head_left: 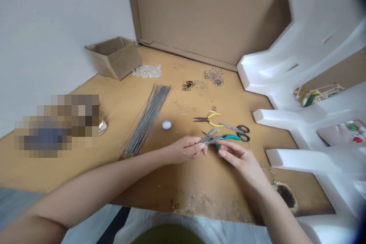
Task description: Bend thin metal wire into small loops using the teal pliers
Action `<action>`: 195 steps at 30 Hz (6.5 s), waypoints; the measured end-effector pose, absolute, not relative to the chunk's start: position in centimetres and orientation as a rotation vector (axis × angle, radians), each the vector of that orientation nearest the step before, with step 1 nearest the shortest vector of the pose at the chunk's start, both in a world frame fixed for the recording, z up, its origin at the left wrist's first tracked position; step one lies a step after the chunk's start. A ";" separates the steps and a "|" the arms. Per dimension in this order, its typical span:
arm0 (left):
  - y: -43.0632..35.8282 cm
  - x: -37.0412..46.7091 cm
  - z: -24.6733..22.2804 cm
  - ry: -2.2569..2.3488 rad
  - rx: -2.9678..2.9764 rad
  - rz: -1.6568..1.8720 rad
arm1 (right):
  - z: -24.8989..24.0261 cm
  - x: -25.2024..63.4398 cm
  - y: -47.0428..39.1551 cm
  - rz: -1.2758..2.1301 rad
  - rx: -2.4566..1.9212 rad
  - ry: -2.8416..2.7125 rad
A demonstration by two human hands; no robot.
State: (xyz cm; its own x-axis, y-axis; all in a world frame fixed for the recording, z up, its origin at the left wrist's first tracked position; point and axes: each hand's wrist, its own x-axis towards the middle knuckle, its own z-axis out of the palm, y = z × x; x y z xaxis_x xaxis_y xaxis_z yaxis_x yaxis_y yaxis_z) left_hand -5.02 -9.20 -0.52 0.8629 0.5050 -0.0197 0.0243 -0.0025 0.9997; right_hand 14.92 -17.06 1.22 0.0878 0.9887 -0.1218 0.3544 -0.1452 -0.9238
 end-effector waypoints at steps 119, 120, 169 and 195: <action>-9.0 -5.2 -2.7 0.538 1.353 0.421 | -0.1 17.1 -15.4 -0.145 -2.047 -2.410; -9.0 -5.2 -2.7 0.540 1.357 0.444 | 0.0 17.3 -15.3 -0.092 -2.068 -2.334; -5.4 -1.9 4.3 0.560 1.732 0.330 | 0.3 18.5 -14.9 1.331 -1.367 -1.498; -5.2 -1.9 3.4 0.571 1.915 0.114 | 0.4 18.5 -14.5 1.044 -1.653 -1.678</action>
State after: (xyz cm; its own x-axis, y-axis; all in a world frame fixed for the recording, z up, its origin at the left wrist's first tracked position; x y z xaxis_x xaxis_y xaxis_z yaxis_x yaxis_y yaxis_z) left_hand -1.90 -5.18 3.41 0.8802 0.4386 -0.1815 0.3347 -0.3024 0.8925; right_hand 18.46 -14.55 0.41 -0.0853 0.9878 -0.1305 0.5538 -0.0619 -0.8304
